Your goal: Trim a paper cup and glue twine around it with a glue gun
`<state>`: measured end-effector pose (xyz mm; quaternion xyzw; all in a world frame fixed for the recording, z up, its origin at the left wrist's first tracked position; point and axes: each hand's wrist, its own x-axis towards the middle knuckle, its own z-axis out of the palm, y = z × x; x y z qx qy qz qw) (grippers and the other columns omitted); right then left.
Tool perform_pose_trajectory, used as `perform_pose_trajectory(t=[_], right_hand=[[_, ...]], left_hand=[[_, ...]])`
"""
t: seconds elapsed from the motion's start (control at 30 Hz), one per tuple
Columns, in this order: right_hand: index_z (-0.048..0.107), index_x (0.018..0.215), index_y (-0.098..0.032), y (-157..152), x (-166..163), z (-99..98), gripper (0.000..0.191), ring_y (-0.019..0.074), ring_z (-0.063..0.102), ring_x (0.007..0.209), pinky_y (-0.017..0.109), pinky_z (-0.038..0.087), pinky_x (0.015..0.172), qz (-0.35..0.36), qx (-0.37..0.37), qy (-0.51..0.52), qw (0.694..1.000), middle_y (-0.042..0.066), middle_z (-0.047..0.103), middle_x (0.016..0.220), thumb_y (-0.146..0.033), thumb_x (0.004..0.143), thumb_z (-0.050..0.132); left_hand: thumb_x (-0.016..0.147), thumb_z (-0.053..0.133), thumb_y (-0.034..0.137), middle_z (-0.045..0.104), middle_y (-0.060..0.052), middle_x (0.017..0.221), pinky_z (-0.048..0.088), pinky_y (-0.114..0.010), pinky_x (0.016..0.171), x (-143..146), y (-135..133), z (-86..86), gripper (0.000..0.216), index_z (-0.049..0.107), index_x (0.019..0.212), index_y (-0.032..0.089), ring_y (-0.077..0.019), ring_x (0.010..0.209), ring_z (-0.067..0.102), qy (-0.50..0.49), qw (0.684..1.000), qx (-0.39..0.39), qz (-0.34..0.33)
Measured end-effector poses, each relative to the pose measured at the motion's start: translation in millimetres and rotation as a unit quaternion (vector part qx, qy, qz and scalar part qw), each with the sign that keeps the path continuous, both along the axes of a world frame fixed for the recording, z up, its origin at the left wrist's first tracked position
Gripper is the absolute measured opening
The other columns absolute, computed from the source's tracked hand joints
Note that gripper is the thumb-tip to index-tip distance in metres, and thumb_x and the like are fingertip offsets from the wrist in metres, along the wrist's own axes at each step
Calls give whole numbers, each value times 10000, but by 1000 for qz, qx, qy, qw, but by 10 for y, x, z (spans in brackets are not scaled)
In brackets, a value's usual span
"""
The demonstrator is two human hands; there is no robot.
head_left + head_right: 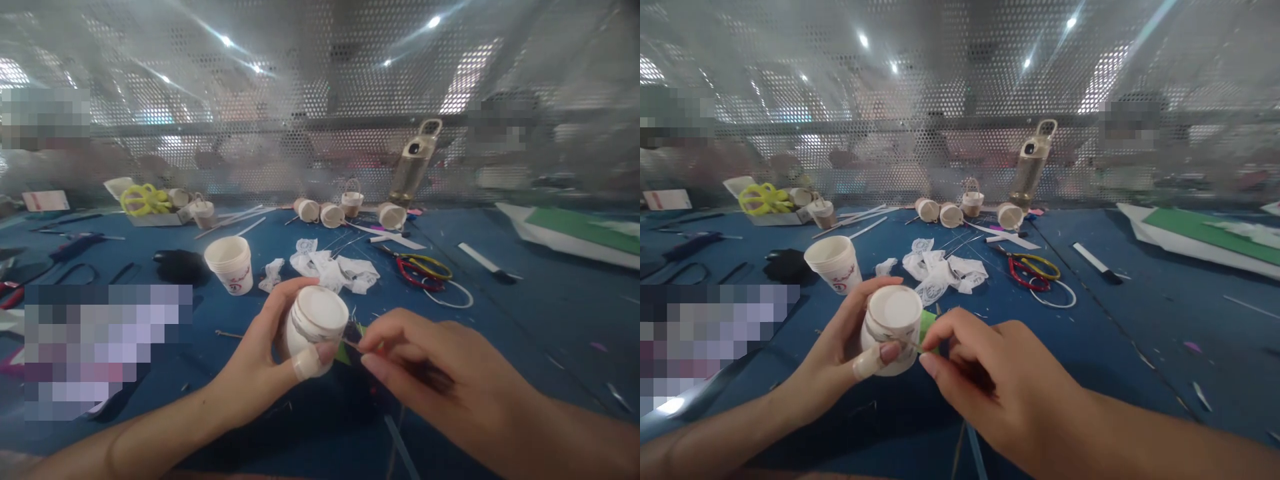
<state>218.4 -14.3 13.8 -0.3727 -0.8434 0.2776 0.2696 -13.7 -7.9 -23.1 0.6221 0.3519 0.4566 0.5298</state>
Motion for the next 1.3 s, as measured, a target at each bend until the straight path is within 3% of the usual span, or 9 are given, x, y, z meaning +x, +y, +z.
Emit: perform_pose_trajectory(t=[0.1, 0.17, 0.27, 0.63, 0.93, 1.1, 1.3], right_hand=[[622, 945, -237, -14, 51, -1, 150, 85, 500, 412, 218, 321, 432, 7, 116, -27, 993, -65, 630, 553, -298, 1016, 505], [635, 935, -239, -7, 78, 3, 159, 86, 493, 404, 218, 324, 425, 1, 137, -29, 990, -60, 630, 548, -303, 1016, 515], [630, 916, -243, 29, 103, 8, 165, 90, 499, 412, 224, 306, 409, -11, 118, -18, 993, -49, 642, 562, -316, 1014, 520], [546, 811, -238, 88, 106, -84, 213, 72, 353, 454, 194, 290, 432, 5, 38, 35, 999, -98, 442, 538, -308, 1010, 517], [561, 828, -230, 87, 92, -114, 206, 51, 407, 405, 189, 299, 420, 17, -26, 55, 998, -103, 486, 515, -302, 1016, 515], [579, 836, -224, 81, 86, -124, 218, 56, 401, 418, 192, 302, 429, 16, -6, 41, 999, -98, 471, 524, -320, 1020, 512], [626, 825, -217, 66, 82, -104, 246, 69, 454, 467, 187, 339, 462, 4, 49, -3, 999, -65, 572, 573, -325, 1014, 510]], left_hand=[[873, 791, 333, 634, -20, 1200, 491, -308, 957, 4, -3, 8, 561, 504, 1354, 351, -225, 1108, 616, 19, 1000, 3, 0], [868, 792, 344, 638, -28, 1197, 495, -318, 949, 6, -4, 8, 558, 509, 1349, 340, -238, 1103, 616, 28, 1000, 6, 4], [853, 805, 344, 647, -33, 1182, 501, -318, 926, 16, -10, -3, 557, 518, 1330, 330, -241, 1081, 622, 30, 1000, 1, 0], [868, 802, 350, 647, 19, 1107, 502, -239, 857, 52, -32, -34, 480, 544, 1272, 378, -164, 998, 620, -4, 999, -39, -28], [884, 786, 358, 631, 33, 1125, 491, -218, 874, 34, -35, -44, 454, 546, 1269, 386, -156, 1024, 597, 3, 999, -43, -26], [894, 780, 357, 637, 33, 1115, 497, -214, 873, 28, -26, -44, 448, 532, 1267, 368, -149, 1018, 610, -5, 999, -43, -31], [886, 789, 360, 639, 39, 1097, 500, -202, 862, 52, -23, -22, 453, 526, 1254, 356, -137, 1006, 619, -8, 999, -48, -25]])
